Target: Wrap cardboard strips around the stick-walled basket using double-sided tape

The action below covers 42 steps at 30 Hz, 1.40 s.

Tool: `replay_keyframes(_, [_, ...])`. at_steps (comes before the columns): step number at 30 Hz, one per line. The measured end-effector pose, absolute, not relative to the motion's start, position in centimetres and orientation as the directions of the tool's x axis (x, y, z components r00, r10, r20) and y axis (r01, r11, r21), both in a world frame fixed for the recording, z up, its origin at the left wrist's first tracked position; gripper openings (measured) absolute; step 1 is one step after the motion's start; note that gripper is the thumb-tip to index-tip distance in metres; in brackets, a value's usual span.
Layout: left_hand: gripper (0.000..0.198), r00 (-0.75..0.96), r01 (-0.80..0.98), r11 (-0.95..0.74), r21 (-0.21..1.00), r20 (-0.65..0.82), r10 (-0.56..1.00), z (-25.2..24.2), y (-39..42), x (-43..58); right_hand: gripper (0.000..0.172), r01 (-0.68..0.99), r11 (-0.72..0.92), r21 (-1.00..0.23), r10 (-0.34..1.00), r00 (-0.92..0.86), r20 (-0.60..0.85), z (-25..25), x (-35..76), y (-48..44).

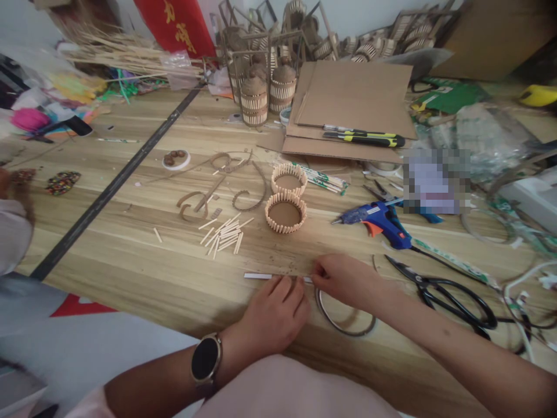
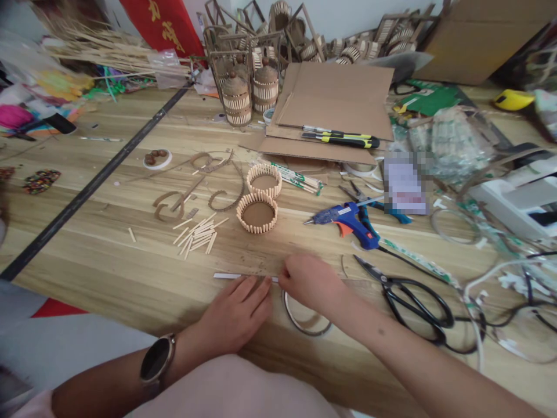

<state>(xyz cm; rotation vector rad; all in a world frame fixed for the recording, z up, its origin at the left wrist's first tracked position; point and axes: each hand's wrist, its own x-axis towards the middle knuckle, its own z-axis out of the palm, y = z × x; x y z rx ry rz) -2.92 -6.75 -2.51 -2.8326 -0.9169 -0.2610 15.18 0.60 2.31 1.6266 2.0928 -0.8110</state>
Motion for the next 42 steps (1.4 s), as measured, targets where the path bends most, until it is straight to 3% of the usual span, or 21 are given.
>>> replay_keyframes(8, [0.025,0.801,0.566,-0.818,0.098,0.170,0.575,-1.4,-5.7,-2.4,0.026,0.945,0.191,-0.266,0.743,-0.316,-0.590,2.1,15.6,0.6])
replay_keyframes(13, [0.021,0.651,0.705,-0.634,0.318,0.066,0.756,0.6,-3.9,-2.1,0.027,0.912,0.203,-0.356,0.710,-0.388,-0.588,3.0,16.1,0.1])
replay_keyframes(16, [0.022,0.650,0.717,-0.580,0.387,-0.071,0.756,1.5,-3.0,-1.7,0.027,0.902,0.189,-0.388,0.717,-0.397,-0.573,3.7,16.2,-0.4])
replay_keyframes(27, [0.024,0.602,0.734,-0.429,0.526,-0.211,0.770,2.6,-2.2,-0.6,0.027,0.918,0.176,-0.356,0.784,-0.350,-0.513,4.2,16.6,-2.4])
replay_keyframes(33, [0.023,0.566,0.695,-0.362,0.622,-0.163,0.808,2.1,-2.6,-0.2,0.019,0.937,0.152,-0.314,0.831,-0.293,-0.472,4.2,16.4,-3.3])
replay_keyframes(37, [0.021,0.483,0.656,-0.194,0.729,-0.207,0.851,2.1,-2.7,-0.2,0.017,0.935,0.130,-0.330,0.893,-0.255,-0.371,3.6,16.2,-4.4])
replay_keyframes(42, [0.015,0.399,0.595,-0.031,0.803,-0.261,0.879,2.6,-2.8,-0.2,0.018,0.881,0.240,-0.408,0.952,-0.296,-0.080,2.3,16.2,-5.9])
